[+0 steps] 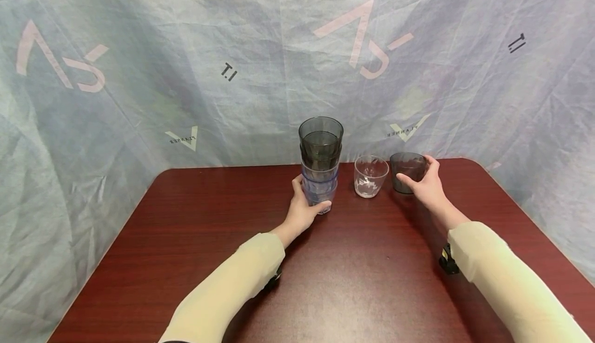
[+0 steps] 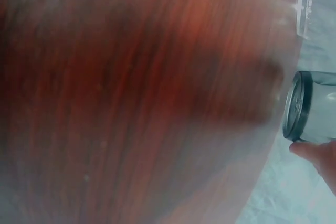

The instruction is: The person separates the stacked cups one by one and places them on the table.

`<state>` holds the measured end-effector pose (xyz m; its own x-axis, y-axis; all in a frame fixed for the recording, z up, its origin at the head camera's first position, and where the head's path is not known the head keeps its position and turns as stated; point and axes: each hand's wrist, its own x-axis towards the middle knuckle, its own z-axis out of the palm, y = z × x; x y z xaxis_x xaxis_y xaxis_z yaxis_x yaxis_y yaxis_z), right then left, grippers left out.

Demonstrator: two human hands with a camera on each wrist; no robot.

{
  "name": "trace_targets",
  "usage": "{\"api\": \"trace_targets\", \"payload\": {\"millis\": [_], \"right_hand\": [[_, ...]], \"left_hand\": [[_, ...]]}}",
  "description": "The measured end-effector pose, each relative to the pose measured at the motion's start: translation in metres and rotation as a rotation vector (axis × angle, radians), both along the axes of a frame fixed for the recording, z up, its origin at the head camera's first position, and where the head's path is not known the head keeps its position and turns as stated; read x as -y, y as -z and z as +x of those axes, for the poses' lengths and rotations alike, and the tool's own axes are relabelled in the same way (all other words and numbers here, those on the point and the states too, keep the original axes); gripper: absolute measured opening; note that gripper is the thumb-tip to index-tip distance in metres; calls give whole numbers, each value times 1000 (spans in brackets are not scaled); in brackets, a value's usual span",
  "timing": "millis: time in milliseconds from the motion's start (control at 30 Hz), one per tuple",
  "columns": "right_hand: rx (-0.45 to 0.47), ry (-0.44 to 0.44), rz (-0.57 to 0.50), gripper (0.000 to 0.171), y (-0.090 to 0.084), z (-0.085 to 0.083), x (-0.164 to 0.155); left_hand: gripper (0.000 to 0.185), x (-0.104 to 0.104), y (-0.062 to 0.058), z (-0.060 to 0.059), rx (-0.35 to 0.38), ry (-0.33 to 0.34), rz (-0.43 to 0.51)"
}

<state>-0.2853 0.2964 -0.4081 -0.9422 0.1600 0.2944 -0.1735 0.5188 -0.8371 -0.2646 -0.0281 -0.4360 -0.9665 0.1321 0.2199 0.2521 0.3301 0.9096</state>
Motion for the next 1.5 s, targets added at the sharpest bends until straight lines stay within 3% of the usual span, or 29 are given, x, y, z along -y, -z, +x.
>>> {"api": "trace_targets", "payload": {"millis": [267,733,900,1000,1167,1300,1500], "right_hand": [[42,-17,19,87,3,-2,-3],[78,-41,-36,89,8,-4,-3],[52,-18,-25,96,5,-3,-4],[-10,25,-32,96,-5,-2,-3],[-161,24,-176,79,-34,-1,9],[-271,-84,-288,66,-63,3,29],[-355,-292,-321,54,-94,12,71]], "left_hand": [[89,-1,1,0,9,-6,-5],[89,0,0,0,23,-6,-5],[89,-1,1,1,14,-6,0],[89,-1,1,1,17,-5,-3],[89,-1,-1,2,17,-2,8],[89,0,0,1,15,-2,16],[89,-1,0,-1,11,1,14]]}}
